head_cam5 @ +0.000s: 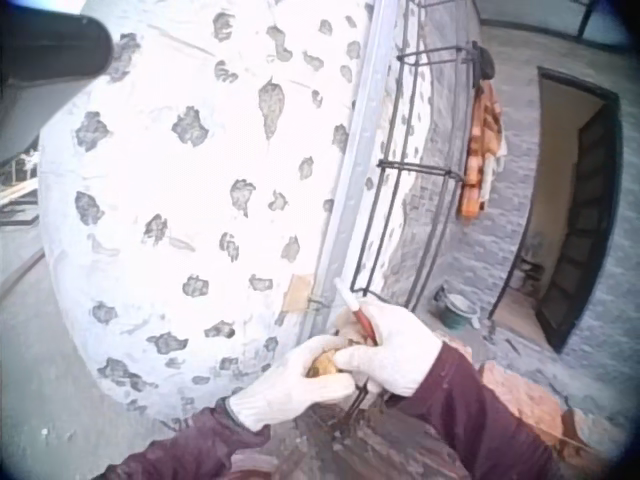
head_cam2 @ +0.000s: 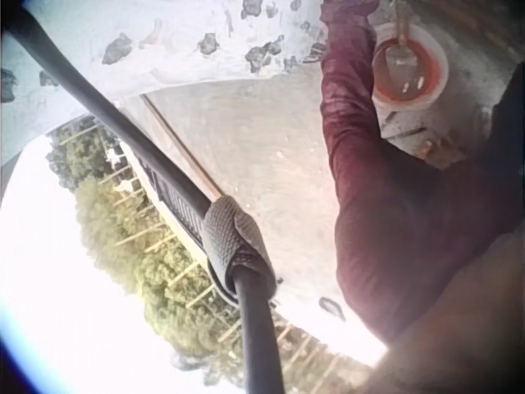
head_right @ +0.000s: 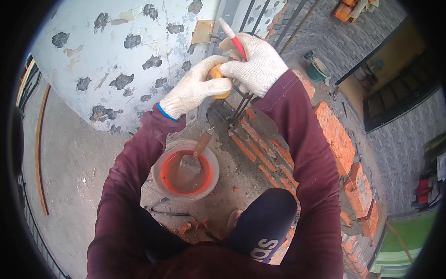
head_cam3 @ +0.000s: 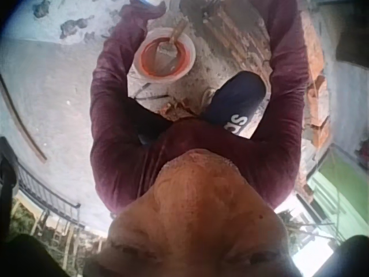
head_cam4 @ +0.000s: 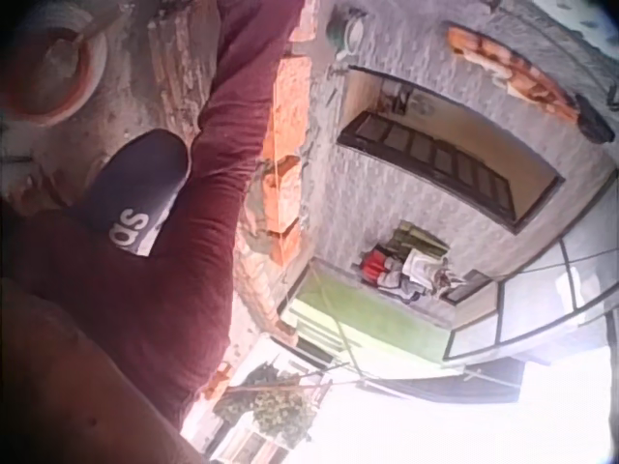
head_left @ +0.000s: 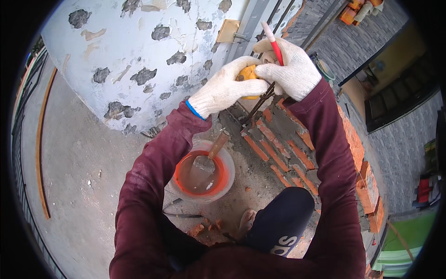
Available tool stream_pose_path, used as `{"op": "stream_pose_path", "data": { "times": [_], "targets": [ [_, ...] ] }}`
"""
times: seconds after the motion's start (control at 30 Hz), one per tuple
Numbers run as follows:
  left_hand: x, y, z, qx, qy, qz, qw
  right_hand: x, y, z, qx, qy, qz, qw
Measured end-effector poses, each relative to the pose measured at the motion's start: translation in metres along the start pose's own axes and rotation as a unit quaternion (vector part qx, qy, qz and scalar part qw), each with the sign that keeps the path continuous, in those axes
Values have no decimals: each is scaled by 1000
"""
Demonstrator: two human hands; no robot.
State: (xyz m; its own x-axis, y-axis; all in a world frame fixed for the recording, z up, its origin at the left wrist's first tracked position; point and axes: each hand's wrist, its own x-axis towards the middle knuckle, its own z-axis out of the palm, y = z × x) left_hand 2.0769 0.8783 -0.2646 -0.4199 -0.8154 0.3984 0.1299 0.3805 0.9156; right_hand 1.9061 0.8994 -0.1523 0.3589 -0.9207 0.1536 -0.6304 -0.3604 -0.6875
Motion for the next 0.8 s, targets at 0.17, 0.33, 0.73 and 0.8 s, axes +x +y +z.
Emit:
{"op": "stream_pose_path", "data": {
  "times": [0.17, 0.33, 0.73, 0.8],
  "targets": [
    [25, -38, -5, -25, 113, 46, 992, 34, -3, -7, -97, 81, -70, 989],
    [27, -87, -3, -151, 105, -42, 982, 86, -3, -45, 67, 246, -91, 963],
    [31, -110, -11, -90, 223, -22, 970, 134, 41, -33, -122, 296, -135, 938],
    [32, -108, -7, -59, 232, -27, 970, 135, 52, -32, -106, 297, -136, 939]
  ]
}}
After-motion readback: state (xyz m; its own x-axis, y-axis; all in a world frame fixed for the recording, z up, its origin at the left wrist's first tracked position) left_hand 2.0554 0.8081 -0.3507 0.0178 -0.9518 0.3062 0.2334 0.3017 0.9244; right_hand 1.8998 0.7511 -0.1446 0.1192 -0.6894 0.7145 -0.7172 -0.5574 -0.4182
